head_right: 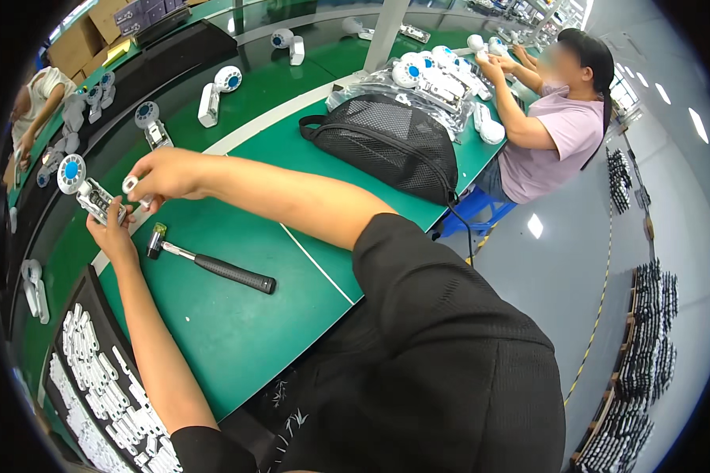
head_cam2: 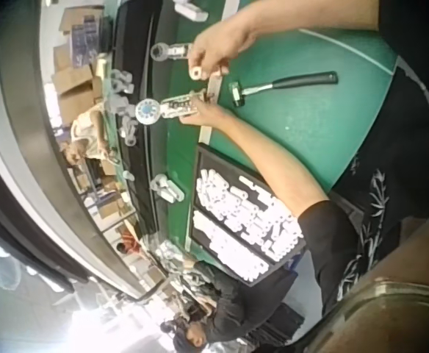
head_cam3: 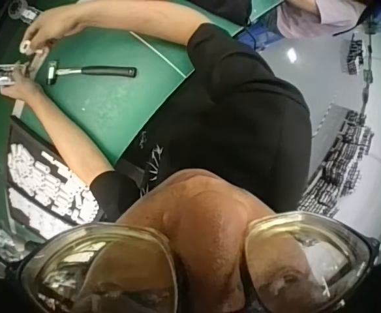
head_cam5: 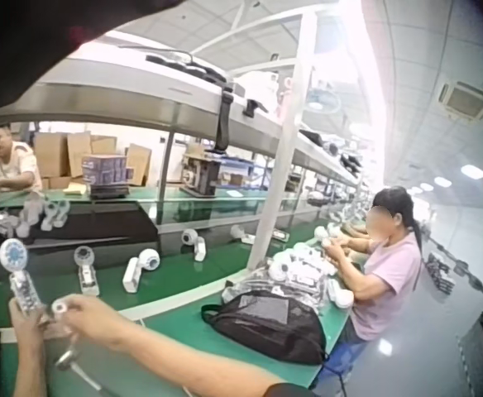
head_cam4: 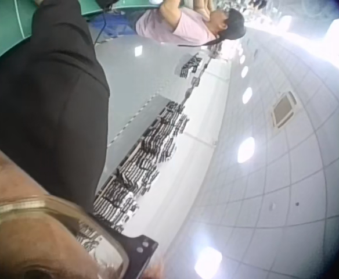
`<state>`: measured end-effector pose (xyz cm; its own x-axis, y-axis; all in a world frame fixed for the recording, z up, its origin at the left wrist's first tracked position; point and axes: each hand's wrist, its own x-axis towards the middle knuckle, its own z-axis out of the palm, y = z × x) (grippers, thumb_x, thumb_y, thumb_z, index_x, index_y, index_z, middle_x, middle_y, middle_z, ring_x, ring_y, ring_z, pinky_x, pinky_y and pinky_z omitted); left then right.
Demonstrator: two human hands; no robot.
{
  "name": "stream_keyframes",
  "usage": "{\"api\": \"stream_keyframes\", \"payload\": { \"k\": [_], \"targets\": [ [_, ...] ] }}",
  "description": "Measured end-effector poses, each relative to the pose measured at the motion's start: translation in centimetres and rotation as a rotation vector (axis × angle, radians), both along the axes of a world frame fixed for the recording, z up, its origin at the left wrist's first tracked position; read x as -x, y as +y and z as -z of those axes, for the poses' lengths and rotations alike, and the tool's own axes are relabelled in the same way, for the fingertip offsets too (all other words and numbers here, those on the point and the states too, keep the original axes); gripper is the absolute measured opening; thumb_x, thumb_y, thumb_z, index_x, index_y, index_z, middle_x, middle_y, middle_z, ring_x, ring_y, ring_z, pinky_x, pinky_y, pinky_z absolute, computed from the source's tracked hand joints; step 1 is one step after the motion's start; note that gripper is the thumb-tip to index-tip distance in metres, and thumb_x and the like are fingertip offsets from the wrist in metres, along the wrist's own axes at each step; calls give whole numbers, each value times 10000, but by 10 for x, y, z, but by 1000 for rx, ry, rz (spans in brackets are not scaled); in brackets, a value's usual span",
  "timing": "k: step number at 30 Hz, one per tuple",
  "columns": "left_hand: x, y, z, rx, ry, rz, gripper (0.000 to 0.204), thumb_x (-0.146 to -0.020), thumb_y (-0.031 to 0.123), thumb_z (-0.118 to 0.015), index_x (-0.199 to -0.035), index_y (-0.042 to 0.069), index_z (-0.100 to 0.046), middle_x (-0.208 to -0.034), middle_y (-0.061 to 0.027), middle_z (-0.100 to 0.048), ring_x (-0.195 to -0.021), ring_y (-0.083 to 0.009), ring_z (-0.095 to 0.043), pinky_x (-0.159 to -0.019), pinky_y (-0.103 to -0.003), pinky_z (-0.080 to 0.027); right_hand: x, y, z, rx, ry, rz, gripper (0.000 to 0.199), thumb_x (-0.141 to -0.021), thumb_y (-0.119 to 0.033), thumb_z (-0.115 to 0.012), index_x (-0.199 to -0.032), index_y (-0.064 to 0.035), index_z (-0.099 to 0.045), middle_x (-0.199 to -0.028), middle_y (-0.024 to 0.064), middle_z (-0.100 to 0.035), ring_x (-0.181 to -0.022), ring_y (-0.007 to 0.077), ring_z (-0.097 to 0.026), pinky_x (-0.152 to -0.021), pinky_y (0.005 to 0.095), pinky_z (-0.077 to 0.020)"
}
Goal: The person assembles handheld fans by placing plastic components into the fan bodies, securing them with a mallet, and pressing the power buttons to test the lights.
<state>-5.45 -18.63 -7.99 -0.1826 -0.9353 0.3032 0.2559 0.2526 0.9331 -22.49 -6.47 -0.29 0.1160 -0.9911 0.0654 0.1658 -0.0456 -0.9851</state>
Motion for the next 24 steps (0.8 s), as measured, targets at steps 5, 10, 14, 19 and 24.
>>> {"api": "stream_keyframes", "payload": {
  "k": [5, 10, 14, 19, 24],
  "targets": [
    [27, 36, -21, 33, 65, 83, 445, -880, 135, -664, -1177, 2, -362, -1013, -161, -621, -802, -229, -670, -603, -300, -540, 25, 28, 4, -102, -226, 82, 414, -872, -101, -643, -1236, 57, -524, -852, 122, -658, -693, 156, -642, -547, 281, -511],
    [55, 83, -14, -21, 136, 291, 497, -880, 156, -678, -1213, 35, -330, -1031, -150, -604, -810, -246, -675, -652, -354, -586, 23, 33, -13, -88, 54, 251, 419, -851, -116, -588, -1268, -79, -570, -791, 49, -641, -562, 50, -490, -444, 189, -300],
    [62, 94, -14, -108, 199, 393, 532, -838, 47, -658, -1241, 33, -311, -1007, -134, -592, -751, -202, -642, -605, -328, -555, 28, 35, -10, 10, -13, 274, 393, -920, -153, -584, -1307, -89, -553, -872, 28, -615, -534, 28, -371, -426, 170, -251],
    [58, 90, -12, -106, 157, 399, 568, -844, 74, -640, -1301, 63, -302, -1134, -125, -577, -860, -207, -637, -693, -343, -549, 16, 31, -7, 56, -94, 339, 431, -932, -176, -612, -1338, -62, -526, -918, 40, -615, -586, 56, -478, -459, 203, -374],
    [53, 87, -15, -84, 249, 410, 654, -817, 6, -587, -1376, 76, -256, -1151, -116, -554, -927, -194, -624, -678, -329, -536, 2, 27, -3, 92, -59, 371, 475, -919, -182, -644, -1348, -36, -503, -910, 61, -633, -675, 95, -603, -533, 236, -491]
  ]
}}
